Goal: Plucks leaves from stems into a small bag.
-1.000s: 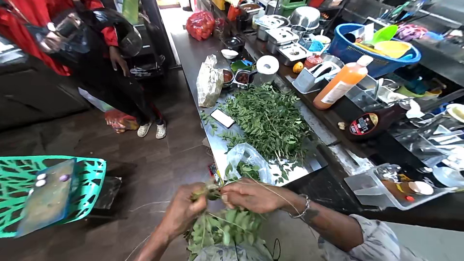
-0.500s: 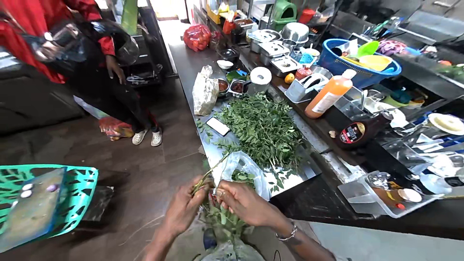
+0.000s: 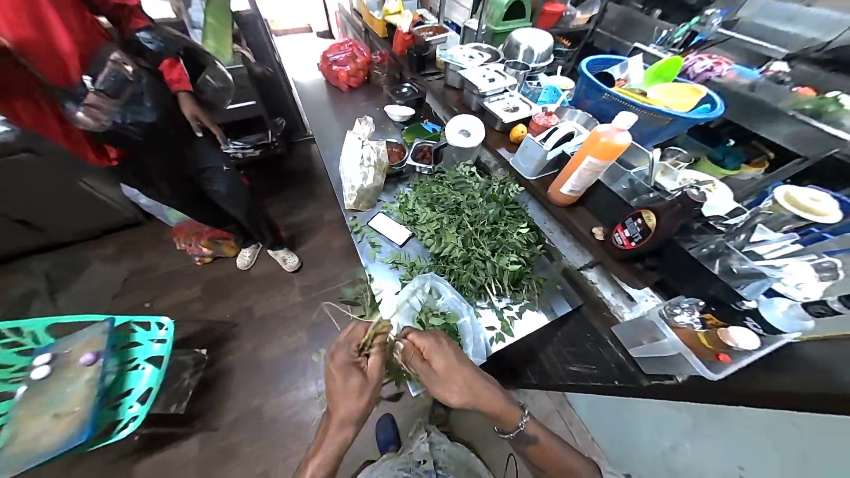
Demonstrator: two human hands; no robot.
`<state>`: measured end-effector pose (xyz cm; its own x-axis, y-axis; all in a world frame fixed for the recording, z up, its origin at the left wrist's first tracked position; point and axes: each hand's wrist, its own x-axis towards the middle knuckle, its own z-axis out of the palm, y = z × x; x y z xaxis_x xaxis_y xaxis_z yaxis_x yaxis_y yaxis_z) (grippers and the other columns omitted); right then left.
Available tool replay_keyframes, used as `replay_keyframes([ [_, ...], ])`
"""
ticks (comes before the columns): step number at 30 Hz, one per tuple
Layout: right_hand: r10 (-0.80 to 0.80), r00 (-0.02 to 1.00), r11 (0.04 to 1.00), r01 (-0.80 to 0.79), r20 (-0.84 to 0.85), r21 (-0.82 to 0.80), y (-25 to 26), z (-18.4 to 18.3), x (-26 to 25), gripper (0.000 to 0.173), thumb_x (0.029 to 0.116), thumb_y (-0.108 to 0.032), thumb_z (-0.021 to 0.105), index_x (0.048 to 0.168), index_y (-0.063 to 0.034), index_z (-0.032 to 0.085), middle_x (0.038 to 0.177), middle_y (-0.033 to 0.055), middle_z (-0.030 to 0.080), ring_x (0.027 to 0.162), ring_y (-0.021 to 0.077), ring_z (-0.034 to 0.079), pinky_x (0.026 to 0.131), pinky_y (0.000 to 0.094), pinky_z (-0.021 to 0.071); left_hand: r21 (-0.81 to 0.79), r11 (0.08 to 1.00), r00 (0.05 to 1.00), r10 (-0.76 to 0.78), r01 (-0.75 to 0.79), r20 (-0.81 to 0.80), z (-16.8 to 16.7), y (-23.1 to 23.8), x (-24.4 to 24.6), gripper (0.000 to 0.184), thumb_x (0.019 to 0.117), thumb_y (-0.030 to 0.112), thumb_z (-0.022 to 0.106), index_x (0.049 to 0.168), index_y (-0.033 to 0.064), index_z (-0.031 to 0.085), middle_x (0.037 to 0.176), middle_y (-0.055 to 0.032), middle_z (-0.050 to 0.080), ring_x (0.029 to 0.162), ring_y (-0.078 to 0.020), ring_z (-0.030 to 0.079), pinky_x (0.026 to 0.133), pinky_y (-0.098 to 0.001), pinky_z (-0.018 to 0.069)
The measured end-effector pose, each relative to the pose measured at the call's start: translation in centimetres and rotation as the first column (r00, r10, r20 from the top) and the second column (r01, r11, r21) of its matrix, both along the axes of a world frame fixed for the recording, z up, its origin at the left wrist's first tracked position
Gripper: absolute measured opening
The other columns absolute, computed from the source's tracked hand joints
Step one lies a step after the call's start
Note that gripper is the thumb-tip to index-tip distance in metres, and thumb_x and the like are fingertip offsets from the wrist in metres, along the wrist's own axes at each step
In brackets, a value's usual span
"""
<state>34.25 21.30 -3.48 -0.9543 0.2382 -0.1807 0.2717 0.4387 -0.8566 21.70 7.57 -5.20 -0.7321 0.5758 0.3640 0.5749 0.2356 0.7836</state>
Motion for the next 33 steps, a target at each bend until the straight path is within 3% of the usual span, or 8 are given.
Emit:
replay_keyframes([
  [5,0.011,1.000,0.992,-0.013,-0.012,-0.123,0.4,-0.8,4.7,0.039,0.1112,-0.034,0.037,0.100,-0.0068,0.063,0.077,0.0052,0.058,0.068,0.0174,0.058,0.065,0.0384,0.0500,-0.003,0.958,0.958,0.286,-0.286,0.006,2.1,-3.5,-8.1,0.029,0.1010,0.022,0.063,0.112,-0.0040,0.069,0.100,-0.0157,0.072,0.088,-0.0198,0.070,0.084,-0.0431,0.0579],
  [9,-0.200,0.978,0.955,0.207,0.052,-0.212,2.7,-3.1,7.0,0.039,0.1105,-0.034,0.038,0.105,-0.0072,0.065,0.077,0.0023,0.056,0.066,0.0136,0.053,0.063,0.0337,0.0481,-0.024,0.952,0.952,0.305,-0.305,0.008,3.7,-7.1,-12.8,0.030,0.1004,0.026,0.066,0.110,-0.0022,0.067,0.093,-0.0103,0.067,0.077,-0.0098,0.062,0.074,-0.0316,0.0536],
  [12,-0.403,0.914,0.913,0.405,0.051,-0.046,4.8,-6.0,5.8,0.035,0.1092,-0.032,0.042,0.109,-0.0085,0.069,0.078,0.0047,0.061,0.067,0.0175,0.059,0.067,0.0392,0.0524,-0.070,0.972,0.973,0.228,-0.225,0.041,3.9,-7.4,-12.1,0.027,0.0992,0.026,0.068,0.109,0.0003,0.069,0.090,-0.0075,0.068,0.073,-0.0085,0.061,0.069,-0.0302,0.0529],
  [17,-0.428,0.895,0.891,0.394,0.126,0.226,6.8,-11.3,1.9,0.044,0.1066,-0.037,0.052,0.136,-0.0071,0.062,0.123,0.0164,0.067,0.114,0.0314,0.066,0.101,0.0532,0.0525,-0.041,0.983,0.975,0.182,-0.178,0.130,3.0,-7.1,-10.3,0.022,0.0975,0.023,0.066,0.106,0.0033,0.069,0.090,-0.0011,0.069,0.073,-0.0024,0.062,0.067,-0.0222,0.0532],
  [19,-0.418,0.903,0.880,0.374,0.104,0.294,6.9,-10.1,1.8,0.041,0.1082,-0.028,0.048,0.140,-0.0067,0.061,0.132,0.0164,0.065,0.121,0.0315,0.064,0.106,0.0531,0.0503,-0.010,0.985,0.968,0.171,-0.172,0.182,3.6,-7.7,-9.9,0.020,0.0970,0.020,0.065,0.107,0.0024,0.069,0.095,-0.0016,0.071,0.076,-0.0028,0.064,0.069,-0.0215,0.0542],
  [22,-0.542,0.840,0.804,0.521,-0.008,0.286,7.5,-7.5,3.6,0.028,0.1064,-0.017,0.051,0.125,-0.0070,0.070,0.110,0.0129,0.073,0.096,0.0272,0.072,0.088,0.0515,0.0592,0.042,0.991,0.961,0.116,-0.131,0.252,5.0,-8.7,-8.9,0.018,0.0961,0.015,0.064,0.107,0.0011,0.067,0.098,0.0000,0.073,0.075,-0.0019,0.064,0.067,-0.0187,0.0540],
  [28,-0.751,0.631,0.655,0.751,-0.195,-0.089,6.4,-2.8,10.2,0.017,0.1012,-0.016,0.065,0.116,-0.0125,0.073,0.089,0.0040,0.076,0.073,0.0192,0.075,0.069,0.0397,0.0671,0.069,0.995,0.933,-0.090,0.070,0.349,7.2,-5.3,-4.4,0.015,0.0934,0.014,0.069,0.103,0.0031,0.068,0.087,0.0019,0.072,0.064,-0.0030,0.063,0.056,-0.0182,0.0530],
  [33,-0.600,0.553,0.759,0.623,-0.578,-0.191,-0.3,3.7,13.0,0.019,0.0989,-0.026,0.068,0.107,-0.0097,0.073,0.089,0.0071,0.075,0.075,0.0218,0.074,0.068,0.0384,0.0657,0.102,0.946,0.848,-0.321,0.307,0.422,6.5,-0.5,-1.5,0.011,0.0946,0.021,0.070,0.099,0.0117,0.075,0.078,-0.0006,0.071,0.056,-0.0102,0.060,0.050,-0.0224,0.0500],
])
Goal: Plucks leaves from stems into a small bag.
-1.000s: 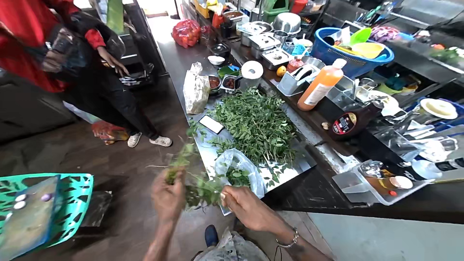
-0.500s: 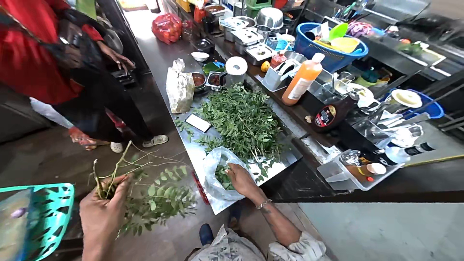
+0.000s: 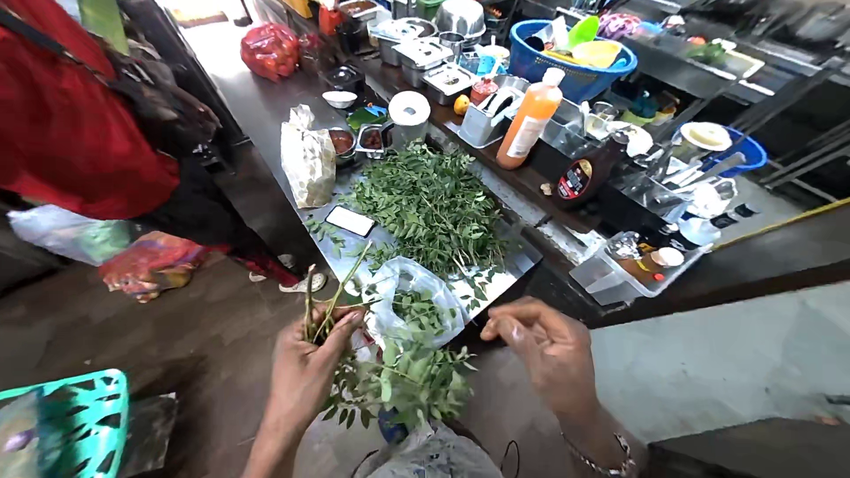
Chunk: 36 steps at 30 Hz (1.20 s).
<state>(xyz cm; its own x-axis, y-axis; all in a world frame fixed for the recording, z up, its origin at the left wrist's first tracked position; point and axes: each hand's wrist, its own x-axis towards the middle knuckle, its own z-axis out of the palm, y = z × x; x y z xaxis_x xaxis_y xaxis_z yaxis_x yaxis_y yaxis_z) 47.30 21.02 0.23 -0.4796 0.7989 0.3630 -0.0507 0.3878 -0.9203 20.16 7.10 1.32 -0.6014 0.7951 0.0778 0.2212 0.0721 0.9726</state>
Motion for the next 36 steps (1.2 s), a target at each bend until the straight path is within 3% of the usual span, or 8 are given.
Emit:
replay_keyframes([
  [5,0.169,0.985,0.941,-0.172,0.033,0.292,-4.7,2.1,-3.1,0.012,0.0965,-0.014,0.071,0.104,-0.0071,0.078,0.100,0.0038,0.076,0.094,0.0134,0.073,0.082,0.0321,0.0639,0.010,0.994,0.994,-0.109,0.109,-0.006,-0.7,2.9,2.1,0.015,0.0960,0.028,0.071,0.100,0.0147,0.076,0.074,-0.0026,0.069,0.054,-0.0150,0.059,0.048,-0.0273,0.0496],
  [10,-0.111,0.869,0.879,-0.140,0.482,0.455,-5.3,-0.4,-6.9,0.039,0.0961,-0.053,0.066,0.113,-0.0192,0.076,0.107,-0.0067,0.073,0.102,0.0099,0.065,0.088,0.0317,0.0556,-0.074,0.994,0.997,-0.075,0.076,0.018,-0.9,3.0,3.2,0.019,0.0948,0.033,0.073,0.096,0.0135,0.073,0.072,-0.0048,0.068,0.058,-0.0185,0.063,0.052,-0.0341,0.0536],
  [15,-0.202,0.756,0.784,-0.257,0.623,0.566,-5.8,-1.7,-8.9,0.022,0.0988,-0.029,0.057,0.104,-0.0152,0.073,0.094,0.0001,0.069,0.091,0.0174,0.066,0.081,0.0360,0.0549,-0.120,0.993,1.000,-0.021,0.019,-0.017,-1.6,2.3,3.1,0.015,0.0941,0.033,0.074,0.094,0.0174,0.075,0.073,-0.0010,0.070,0.061,-0.0161,0.065,0.055,-0.0348,0.0559],
  [18,-0.158,0.742,0.798,-0.293,0.652,0.527,-5.9,-2.3,-9.4,0.025,0.0990,-0.032,0.055,0.103,-0.0155,0.073,0.097,0.0001,0.069,0.093,0.0174,0.066,0.081,0.0367,0.0545,-0.196,0.980,0.997,0.025,-0.039,-0.073,-2.3,1.7,2.6,0.015,0.0943,0.035,0.073,0.095,0.0201,0.075,0.071,0.0018,0.069,0.058,-0.0135,0.064,0.053,-0.0342,0.0551],
  [22,-0.140,0.717,0.802,-0.323,0.683,0.503,-6.3,-2.6,-10.3,0.039,0.0895,-0.051,0.066,0.105,-0.0160,0.072,0.099,-0.0003,0.069,0.094,0.0184,0.065,0.083,0.0402,0.0527,-0.257,0.964,0.998,0.057,-0.065,-0.037,-2.7,1.1,1.9,0.018,0.0934,0.038,0.074,0.093,0.0191,0.073,0.068,-0.0002,0.067,0.055,-0.0153,0.062,0.051,-0.0360,0.0538],
  [28,-0.176,0.628,0.711,-0.452,0.758,0.539,-6.0,-2.6,-11.3,0.018,0.0998,-0.019,0.055,0.104,-0.0128,0.071,0.097,0.0029,0.068,0.093,0.0218,0.066,0.087,0.0428,0.0525,-0.302,0.945,0.965,0.046,-0.125,-0.256,-3.7,0.6,1.6,0.019,0.0956,0.043,0.068,0.093,0.0247,0.074,0.065,0.0077,0.063,0.053,-0.0085,0.057,0.050,-0.0333,0.0510],
  [32,-0.044,0.471,0.745,-0.572,0.881,0.343,-5.9,-2.1,-11.8,0.021,0.1007,-0.016,0.051,0.110,-0.0052,0.067,0.101,0.0115,0.069,0.097,0.0299,0.067,0.088,0.0503,0.0518,-0.303,0.934,0.868,0.016,-0.190,-0.496,-5.0,0.8,1.9,0.022,0.0993,0.040,0.062,0.099,0.0205,0.072,0.073,0.0052,0.064,0.061,-0.0101,0.060,0.059,-0.0373,0.0541],
  [36,0.235,0.357,0.806,-0.591,0.904,0.024,-5.1,-1.7,-12.2,0.041,0.1082,-0.030,0.033,0.117,-0.0034,0.062,0.108,0.0163,0.069,0.106,0.0331,0.067,0.095,0.0529,0.0504,-0.296,0.939,0.865,0.002,-0.174,-0.503,-5.9,1.0,1.6,0.025,0.1010,0.040,0.060,0.102,0.0176,0.071,0.076,0.0023,0.066,0.064,-0.0130,0.063,0.061,-0.0408,0.0562],
])
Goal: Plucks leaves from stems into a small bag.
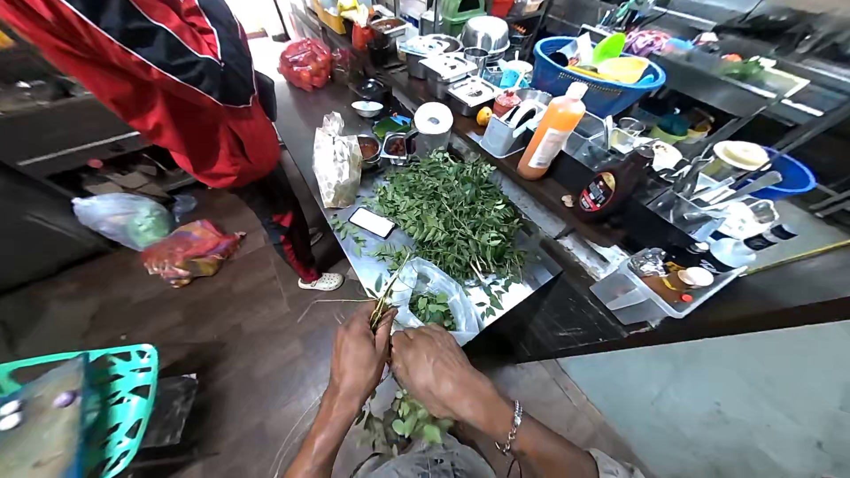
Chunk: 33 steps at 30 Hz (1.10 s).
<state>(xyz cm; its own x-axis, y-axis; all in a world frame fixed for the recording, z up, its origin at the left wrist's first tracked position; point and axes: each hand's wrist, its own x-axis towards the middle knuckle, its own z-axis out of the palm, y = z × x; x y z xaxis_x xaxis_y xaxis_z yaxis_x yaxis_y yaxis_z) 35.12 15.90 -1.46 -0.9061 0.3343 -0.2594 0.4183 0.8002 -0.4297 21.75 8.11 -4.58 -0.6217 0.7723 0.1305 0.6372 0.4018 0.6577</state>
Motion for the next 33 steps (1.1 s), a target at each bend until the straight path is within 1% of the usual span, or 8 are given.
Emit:
replay_keyframes([
  [7,-0.100,0.984,0.987,0.079,-0.148,-0.143,-0.6,-1.6,1.7,0.040,0.1089,-0.038,0.034,0.100,-0.0094,0.060,0.081,0.0102,0.063,0.078,0.0289,0.067,0.068,0.0483,0.0533,0.129,0.992,1.000,0.000,0.000,0.001,-0.9,-0.1,-0.2,0.028,0.1026,0.042,0.054,0.096,0.0174,0.066,0.064,0.0059,0.059,0.054,-0.0082,0.057,0.051,-0.0333,0.0519],
  [14,-0.120,0.968,0.984,0.086,-0.222,-0.153,-1.2,-0.9,3.7,0.039,0.1095,-0.039,0.035,0.098,-0.0113,0.060,0.074,0.0074,0.059,0.068,0.0258,0.064,0.058,0.0452,0.0520,0.226,0.974,0.997,0.039,-0.022,-0.071,0.5,-0.1,-0.2,0.026,0.1030,0.039,0.053,0.095,0.0162,0.064,0.061,0.0080,0.055,0.049,-0.0045,0.052,0.047,-0.0277,0.0475],
  [17,-0.136,0.955,0.961,0.064,-0.262,-0.268,-1.8,-0.7,5.7,0.037,0.1091,-0.036,0.039,0.097,-0.0089,0.062,0.072,0.0088,0.060,0.067,0.0262,0.064,0.059,0.0462,0.0526,0.198,0.967,0.980,0.182,-0.162,-0.083,2.0,-1.1,-3.5,0.027,0.1028,0.034,0.058,0.102,0.0078,0.068,0.069,-0.0045,0.064,0.057,-0.0189,0.062,0.054,-0.0445,0.0546],
  [21,-0.264,0.923,0.869,0.102,-0.280,-0.484,-0.3,-2.1,8.7,0.038,0.1094,-0.036,0.041,0.095,-0.0077,0.063,0.068,0.0077,0.057,0.062,0.0224,0.060,0.057,0.0445,0.0499,0.105,0.924,0.917,0.378,-0.366,-0.125,3.8,-4.5,-10.9,0.036,0.1049,0.031,0.058,0.116,-0.0025,0.063,0.090,-0.0230,0.067,0.079,-0.0387,0.067,0.074,-0.0639,0.0529],
  [28,-0.470,0.876,0.845,0.410,-0.111,-0.343,9.7,-9.5,2.9,0.040,0.1085,-0.041,0.042,0.098,-0.0086,0.063,0.078,0.0091,0.061,0.074,0.0252,0.063,0.071,0.0476,0.0536,0.118,0.921,0.922,0.381,-0.372,-0.066,4.1,-6.7,-12.9,0.032,0.1032,0.032,0.061,0.109,0.0002,0.064,0.087,-0.0164,0.064,0.075,-0.0285,0.062,0.070,-0.0557,0.0507],
  [30,-0.452,0.889,0.869,0.423,-0.068,-0.258,11.2,-12.1,0.9,0.041,0.1068,-0.043,0.049,0.114,-0.0064,0.067,0.100,0.0150,0.069,0.096,0.0312,0.069,0.087,0.0531,0.0561,0.126,0.921,0.927,0.374,-0.370,-0.012,3.7,-6.2,-11.8,0.031,0.1026,0.031,0.062,0.108,0.0009,0.065,0.084,-0.0134,0.063,0.073,-0.0244,0.061,0.068,-0.0515,0.0513],
  [32,-0.399,0.916,0.903,0.387,-0.033,-0.184,11.9,-12.8,0.0,0.046,0.1072,-0.040,0.049,0.135,-0.0061,0.063,0.127,0.0186,0.065,0.117,0.0352,0.065,0.101,0.0561,0.0520,0.109,0.917,0.923,0.379,-0.384,0.060,3.6,-5.8,-10.6,0.031,0.1025,0.030,0.063,0.112,0.0013,0.066,0.087,-0.0128,0.065,0.076,-0.0237,0.063,0.072,-0.0510,0.0538],
  [33,-0.389,0.918,0.915,0.376,-0.072,-0.144,12.1,-12.4,-0.2,0.043,0.1073,-0.035,0.050,0.136,-0.0064,0.064,0.132,0.0186,0.064,0.119,0.0358,0.064,0.103,0.0568,0.0517,0.101,0.915,0.919,0.384,-0.392,0.088,3.6,-5.7,-10.2,0.030,0.1023,0.030,0.064,0.113,0.0024,0.066,0.087,-0.0116,0.066,0.075,-0.0228,0.064,0.071,-0.0496,0.0551],
])
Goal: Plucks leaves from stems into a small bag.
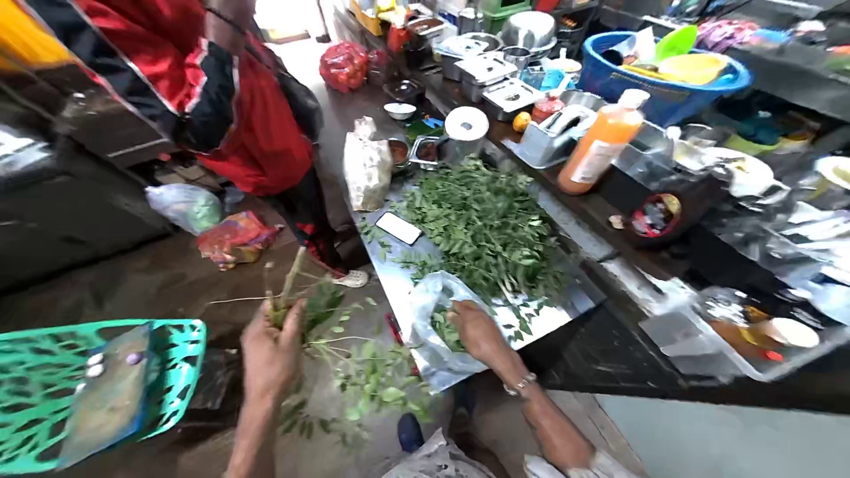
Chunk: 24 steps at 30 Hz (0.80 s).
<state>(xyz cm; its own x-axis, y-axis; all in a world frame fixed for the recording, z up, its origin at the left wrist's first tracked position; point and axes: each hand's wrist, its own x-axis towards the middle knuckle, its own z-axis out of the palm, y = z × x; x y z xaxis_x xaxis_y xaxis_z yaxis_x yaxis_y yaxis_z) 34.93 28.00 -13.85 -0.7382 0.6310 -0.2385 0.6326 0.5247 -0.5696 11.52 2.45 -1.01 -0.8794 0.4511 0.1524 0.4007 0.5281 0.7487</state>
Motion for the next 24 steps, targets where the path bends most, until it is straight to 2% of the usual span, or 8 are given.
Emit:
replay_keyframes([
  [3,-0.073,0.962,0.989,0.103,-0.264,0.102,0.2,3.2,0.2,0.028,0.1052,-0.028,0.056,0.114,-0.0106,0.075,0.109,0.0108,0.072,0.096,0.0273,0.071,0.087,0.0537,0.0591,0.019,1.000,0.996,0.003,-0.005,0.091,-0.4,0.1,1.0,0.027,0.1017,0.034,0.064,0.109,0.0079,0.067,0.077,-0.0064,0.064,0.064,-0.0197,0.061,0.061,-0.0452,0.0544],
  [5,-0.076,0.882,0.988,0.130,-0.466,0.086,-1.1,6.4,0.0,0.023,0.1028,-0.033,0.059,0.107,-0.0176,0.075,0.097,-0.0013,0.071,0.081,0.0134,0.071,0.073,0.0410,0.0630,0.049,0.999,0.987,-0.001,-0.007,0.161,-0.7,0.3,1.8,0.026,0.1009,0.036,0.064,0.106,0.0117,0.068,0.073,-0.0035,0.063,0.060,-0.0180,0.060,0.057,-0.0424,0.0542],
  [8,0.094,0.726,0.995,-0.093,-0.681,0.039,-5.2,11.7,-1.7,0.016,0.0980,-0.032,0.069,0.106,-0.0192,0.076,0.100,-0.0080,0.072,0.089,0.0067,0.071,0.079,0.0331,0.0649,0.079,0.997,0.968,-0.006,-0.014,0.251,-1.1,0.7,2.7,0.023,0.0999,0.036,0.065,0.100,0.0122,0.068,0.070,-0.0031,0.062,0.058,-0.0178,0.059,0.054,-0.0404,0.0525],
  [11,0.305,0.719,0.950,-0.278,-0.625,0.143,-8.7,13.7,-4.3,0.035,0.0918,-0.049,0.074,0.113,-0.0215,0.077,0.108,-0.0099,0.074,0.103,0.0045,0.068,0.091,0.0320,0.0605,0.122,0.993,0.941,-0.034,-0.007,0.338,-1.6,1.1,3.4,0.024,0.0996,0.034,0.066,0.095,0.0102,0.067,0.068,-0.0053,0.062,0.056,-0.0188,0.060,0.052,-0.0393,0.0519],
  [14,0.394,0.812,0.917,-0.381,-0.430,0.120,-10.2,13.3,-6.5,0.056,0.0878,-0.066,0.068,0.119,-0.0198,0.073,0.103,-0.0038,0.074,0.091,0.0099,0.069,0.082,0.0356,0.0595,0.184,0.983,0.904,-0.083,0.005,0.419,-1.7,1.5,4.3,0.022,0.0989,0.031,0.066,0.097,0.0083,0.068,0.070,-0.0056,0.065,0.060,-0.0183,0.063,0.056,-0.0380,0.0553],
  [16,0.398,0.834,0.909,-0.415,-0.381,0.041,-10.4,12.5,-7.2,0.049,0.0924,-0.059,0.067,0.115,-0.0160,0.073,0.100,0.0003,0.074,0.086,0.0137,0.069,0.080,0.0374,0.0587,0.190,0.982,0.869,-0.091,-0.004,0.486,-1.4,1.7,4.7,0.023,0.0997,0.029,0.067,0.099,0.0066,0.067,0.072,-0.0071,0.067,0.059,-0.0187,0.065,0.055,-0.0363,0.0561],
  [19,0.372,0.821,0.912,-0.411,-0.433,0.004,-10.3,10.7,-7.4,0.033,0.1011,-0.044,0.060,0.108,-0.0176,0.077,0.100,-0.0027,0.076,0.093,0.0079,0.071,0.086,0.0320,0.0597,0.181,0.983,0.820,-0.110,0.008,0.562,-1.1,2.0,5.0,0.025,0.1020,0.029,0.064,0.101,0.0039,0.065,0.068,-0.0109,0.066,0.050,-0.0208,0.062,0.045,-0.0337,0.0530],
  [24,0.309,0.796,0.917,-0.395,-0.520,-0.060,-9.5,9.2,-6.9,0.029,0.1027,-0.038,0.058,0.102,-0.0169,0.078,0.096,-0.0046,0.075,0.093,0.0032,0.069,0.086,0.0256,0.0579,0.017,0.996,0.945,-0.085,0.084,0.316,-2.4,3.3,5.8,0.026,0.1024,0.039,0.060,0.107,0.0152,0.069,0.071,0.0014,0.063,0.060,-0.0128,0.061,0.058,-0.0357,0.0541],
])
